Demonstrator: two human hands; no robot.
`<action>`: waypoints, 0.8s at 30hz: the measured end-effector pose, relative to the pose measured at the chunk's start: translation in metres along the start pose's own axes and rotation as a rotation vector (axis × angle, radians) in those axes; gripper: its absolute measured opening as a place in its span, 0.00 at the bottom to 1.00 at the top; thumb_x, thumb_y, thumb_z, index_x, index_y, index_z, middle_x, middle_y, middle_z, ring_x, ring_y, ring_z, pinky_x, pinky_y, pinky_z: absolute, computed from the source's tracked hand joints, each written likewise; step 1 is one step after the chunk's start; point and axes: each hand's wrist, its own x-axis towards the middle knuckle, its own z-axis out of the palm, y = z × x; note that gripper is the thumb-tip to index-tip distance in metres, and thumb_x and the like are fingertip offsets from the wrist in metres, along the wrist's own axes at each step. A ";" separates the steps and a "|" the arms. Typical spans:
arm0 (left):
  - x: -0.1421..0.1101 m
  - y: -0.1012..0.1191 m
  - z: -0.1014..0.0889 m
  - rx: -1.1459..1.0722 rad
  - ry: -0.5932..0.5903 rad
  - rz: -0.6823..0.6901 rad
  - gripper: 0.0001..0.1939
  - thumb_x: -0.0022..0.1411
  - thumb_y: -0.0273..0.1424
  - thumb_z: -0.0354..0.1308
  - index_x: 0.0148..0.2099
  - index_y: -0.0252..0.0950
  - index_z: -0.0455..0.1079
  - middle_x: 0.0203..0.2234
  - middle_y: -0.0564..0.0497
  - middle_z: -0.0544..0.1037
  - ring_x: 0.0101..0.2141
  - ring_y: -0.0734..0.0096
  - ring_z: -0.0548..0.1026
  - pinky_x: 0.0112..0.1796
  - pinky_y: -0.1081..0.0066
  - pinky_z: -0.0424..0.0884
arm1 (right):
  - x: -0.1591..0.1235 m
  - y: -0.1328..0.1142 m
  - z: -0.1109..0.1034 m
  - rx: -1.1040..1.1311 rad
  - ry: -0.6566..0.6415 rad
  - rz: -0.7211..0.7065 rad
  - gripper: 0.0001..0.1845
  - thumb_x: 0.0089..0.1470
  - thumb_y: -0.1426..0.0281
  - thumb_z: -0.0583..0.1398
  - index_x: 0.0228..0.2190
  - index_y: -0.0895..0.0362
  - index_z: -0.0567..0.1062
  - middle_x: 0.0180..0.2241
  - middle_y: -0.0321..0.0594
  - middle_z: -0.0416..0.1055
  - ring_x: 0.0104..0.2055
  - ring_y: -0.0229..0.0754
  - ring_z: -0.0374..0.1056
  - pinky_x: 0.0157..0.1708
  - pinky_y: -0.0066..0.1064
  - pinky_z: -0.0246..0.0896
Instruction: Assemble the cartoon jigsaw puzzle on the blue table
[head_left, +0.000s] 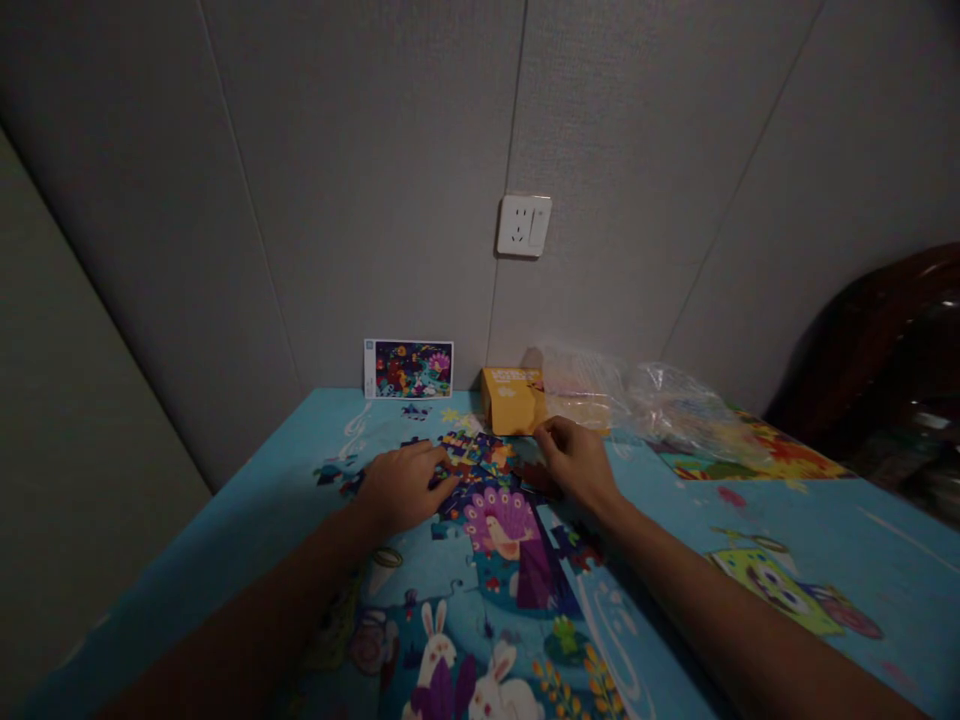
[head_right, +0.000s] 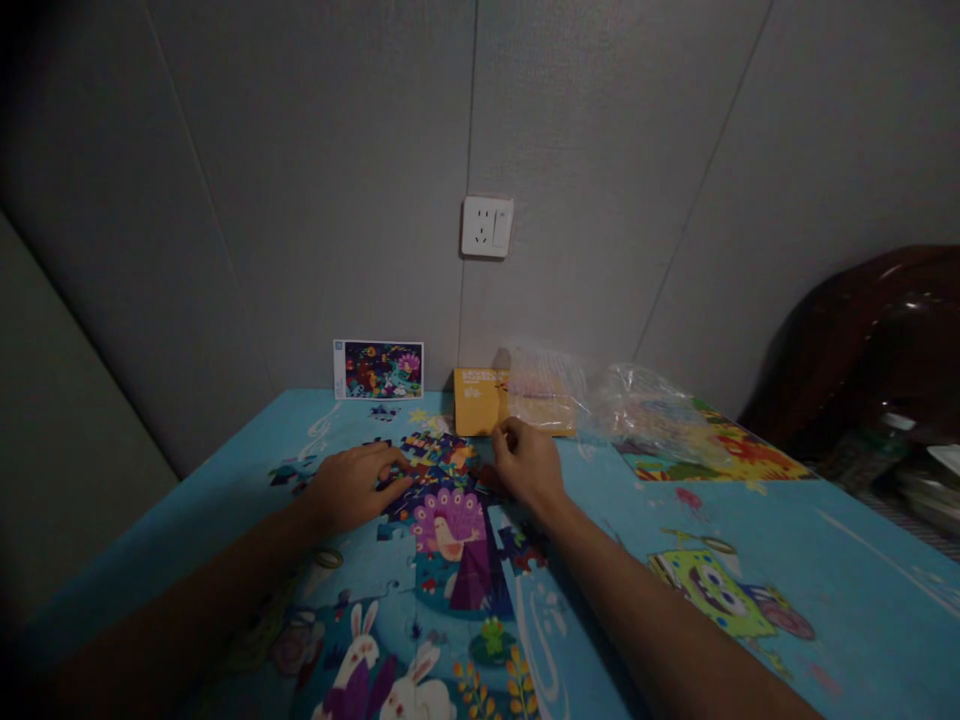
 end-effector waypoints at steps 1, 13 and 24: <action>0.000 0.000 0.001 -0.004 0.000 0.002 0.14 0.65 0.40 0.51 0.44 0.39 0.73 0.36 0.48 0.78 0.36 0.61 0.76 0.34 0.66 0.67 | -0.002 0.000 -0.005 -0.070 -0.009 -0.031 0.15 0.57 0.62 0.54 0.32 0.57 0.78 0.27 0.41 0.75 0.27 0.42 0.68 0.26 0.30 0.53; -0.001 0.001 0.004 0.025 0.011 -0.007 0.13 0.65 0.39 0.53 0.44 0.38 0.73 0.36 0.47 0.76 0.39 0.60 0.76 0.38 0.65 0.69 | -0.010 0.002 -0.003 -0.145 -0.266 -0.174 0.06 0.53 0.67 0.62 0.31 0.58 0.77 0.33 0.44 0.75 0.34 0.43 0.69 0.33 0.31 0.57; -0.003 0.000 0.008 -0.282 0.133 0.283 0.29 0.62 0.41 0.61 0.63 0.41 0.62 0.52 0.47 0.76 0.49 0.62 0.75 0.48 0.67 0.70 | -0.034 -0.024 0.004 0.437 -0.331 -0.207 0.08 0.58 0.65 0.55 0.36 0.56 0.70 0.26 0.36 0.73 0.26 0.39 0.68 0.28 0.29 0.60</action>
